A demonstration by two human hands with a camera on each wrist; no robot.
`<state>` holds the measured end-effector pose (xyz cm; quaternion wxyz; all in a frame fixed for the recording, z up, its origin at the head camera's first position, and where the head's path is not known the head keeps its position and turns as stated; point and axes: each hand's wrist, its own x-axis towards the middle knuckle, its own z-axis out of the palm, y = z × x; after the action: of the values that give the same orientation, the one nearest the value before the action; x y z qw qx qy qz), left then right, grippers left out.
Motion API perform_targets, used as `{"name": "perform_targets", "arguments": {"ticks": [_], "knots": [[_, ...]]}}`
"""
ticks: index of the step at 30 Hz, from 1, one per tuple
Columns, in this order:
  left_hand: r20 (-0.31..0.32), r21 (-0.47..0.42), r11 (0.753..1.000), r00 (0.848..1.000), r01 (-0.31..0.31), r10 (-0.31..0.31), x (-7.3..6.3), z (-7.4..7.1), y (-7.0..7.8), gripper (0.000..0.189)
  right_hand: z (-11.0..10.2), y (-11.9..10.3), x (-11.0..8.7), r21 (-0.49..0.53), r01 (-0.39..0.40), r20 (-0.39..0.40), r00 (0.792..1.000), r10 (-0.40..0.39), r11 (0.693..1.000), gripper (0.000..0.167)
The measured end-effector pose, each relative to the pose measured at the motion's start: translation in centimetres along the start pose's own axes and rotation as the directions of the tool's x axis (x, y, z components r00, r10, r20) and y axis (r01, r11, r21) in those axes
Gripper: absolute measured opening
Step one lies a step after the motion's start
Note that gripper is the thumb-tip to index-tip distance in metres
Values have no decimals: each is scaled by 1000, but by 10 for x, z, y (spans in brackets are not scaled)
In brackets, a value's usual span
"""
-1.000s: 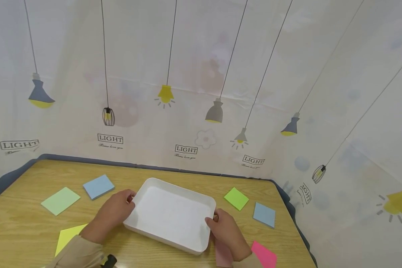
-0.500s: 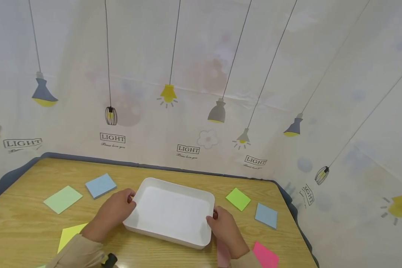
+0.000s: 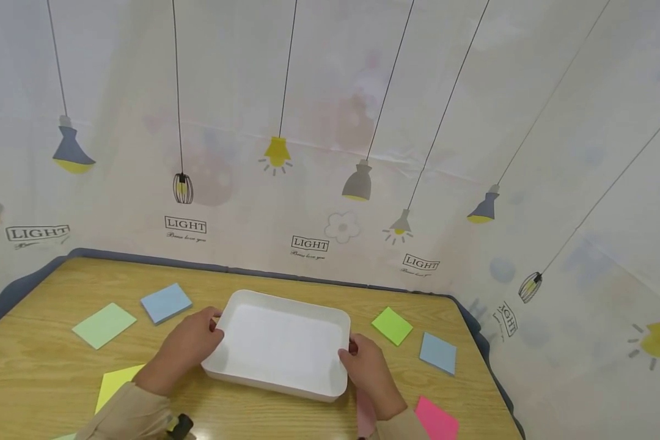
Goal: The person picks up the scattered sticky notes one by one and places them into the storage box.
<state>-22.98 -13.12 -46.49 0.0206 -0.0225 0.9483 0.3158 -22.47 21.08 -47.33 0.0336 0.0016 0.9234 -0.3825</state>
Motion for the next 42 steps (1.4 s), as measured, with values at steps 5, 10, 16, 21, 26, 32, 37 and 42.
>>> {"name": "perform_targets", "arguments": {"ticks": [5,10,16,21,26,32,37,42], "knots": [[2,-14,1000,1000,8,-7,1,0,0,47,3,1,3,48,-19,-1,1000,19,999,41],[7,-40,999,1000,10,-10,1,3,-2,47,4,0,4,83,-25,2,1000,25,996,40],[8,-72,997,1000,22,-21,3,6,-3,48,4,0,7,73,-38,-9,999,39,997,40],[12,-104,994,999,43,-42,4,6,-2,48,3,-1,10,67,-26,-23,999,27,997,40],[7,-126,990,998,59,-58,5,7,-3,48,2,0,13,70,-14,-40,999,17,997,39],[-7,-129,990,998,53,-55,9,7,-4,48,3,3,17,88,-9,-38,999,12,996,39],[0,-130,990,998,58,-59,9,7,-7,48,3,5,19,87,5,-35,999,-2,996,38],[6,-140,988,998,64,-64,8,7,-7,48,5,6,18,92,16,-35,999,-13,996,37]]}}
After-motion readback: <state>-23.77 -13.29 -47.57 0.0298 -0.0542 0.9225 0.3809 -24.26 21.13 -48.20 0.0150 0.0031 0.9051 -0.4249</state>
